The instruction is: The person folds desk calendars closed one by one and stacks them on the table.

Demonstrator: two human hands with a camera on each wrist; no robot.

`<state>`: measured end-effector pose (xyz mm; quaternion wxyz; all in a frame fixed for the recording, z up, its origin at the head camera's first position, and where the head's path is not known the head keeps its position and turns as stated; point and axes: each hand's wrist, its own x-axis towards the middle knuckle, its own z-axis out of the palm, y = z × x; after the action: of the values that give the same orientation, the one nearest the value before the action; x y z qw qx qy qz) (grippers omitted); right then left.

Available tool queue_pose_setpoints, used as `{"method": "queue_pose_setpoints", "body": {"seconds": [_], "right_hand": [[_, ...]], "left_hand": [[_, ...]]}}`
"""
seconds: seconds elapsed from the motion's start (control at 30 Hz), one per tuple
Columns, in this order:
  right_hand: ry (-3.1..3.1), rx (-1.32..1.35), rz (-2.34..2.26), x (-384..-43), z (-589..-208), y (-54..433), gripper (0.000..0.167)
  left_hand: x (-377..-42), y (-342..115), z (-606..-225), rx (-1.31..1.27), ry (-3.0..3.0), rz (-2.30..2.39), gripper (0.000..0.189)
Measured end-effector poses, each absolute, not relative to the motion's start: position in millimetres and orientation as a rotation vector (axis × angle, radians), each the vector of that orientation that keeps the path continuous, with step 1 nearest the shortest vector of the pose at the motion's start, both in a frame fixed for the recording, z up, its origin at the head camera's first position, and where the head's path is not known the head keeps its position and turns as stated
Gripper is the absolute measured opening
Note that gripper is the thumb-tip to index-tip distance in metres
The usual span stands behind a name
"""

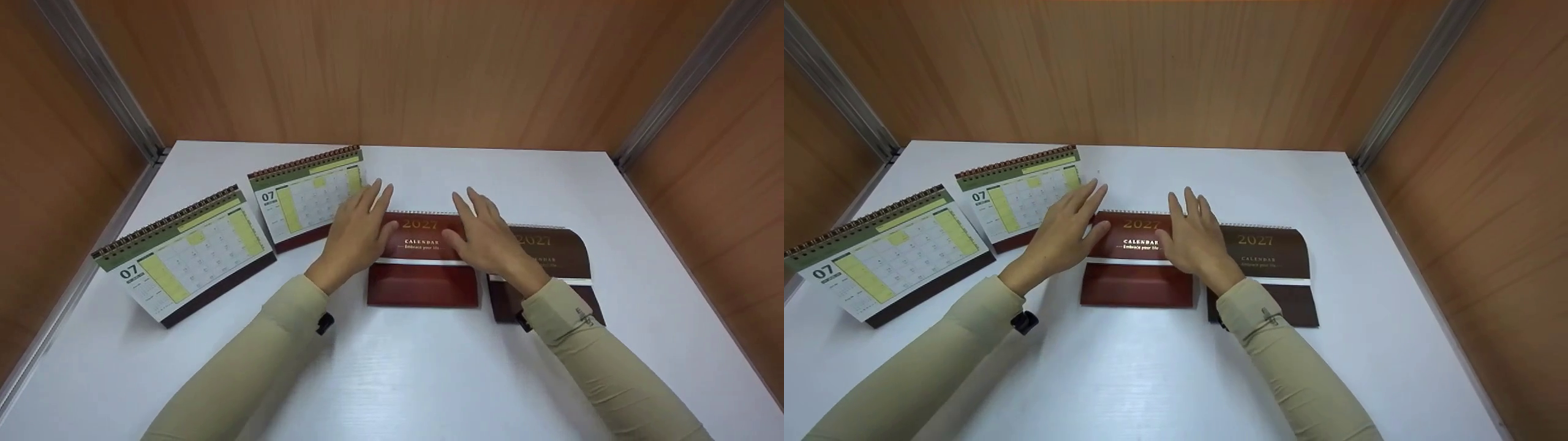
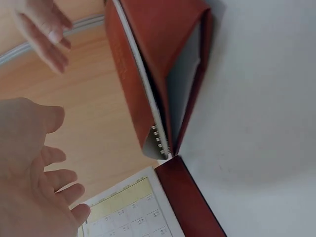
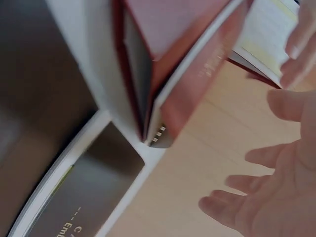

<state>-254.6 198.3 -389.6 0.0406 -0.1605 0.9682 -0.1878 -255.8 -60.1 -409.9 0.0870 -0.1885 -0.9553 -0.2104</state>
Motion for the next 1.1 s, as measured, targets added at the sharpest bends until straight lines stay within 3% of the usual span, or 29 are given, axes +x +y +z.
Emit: {"method": "queue_pose_setpoints", "body": {"seconds": [0.5,1.1], "right_hand": [[2.916,-0.463,-0.415,-266,-424,180,0.073],[2.860,-0.445,-0.353,-262,-446,170,0.075]], "left_hand": [[-258,-41,-442,-0.512,-3.078,-0.351,0.066],[-252,-31,-449,-0.437,-3.255,-0.410,0.071]]}}
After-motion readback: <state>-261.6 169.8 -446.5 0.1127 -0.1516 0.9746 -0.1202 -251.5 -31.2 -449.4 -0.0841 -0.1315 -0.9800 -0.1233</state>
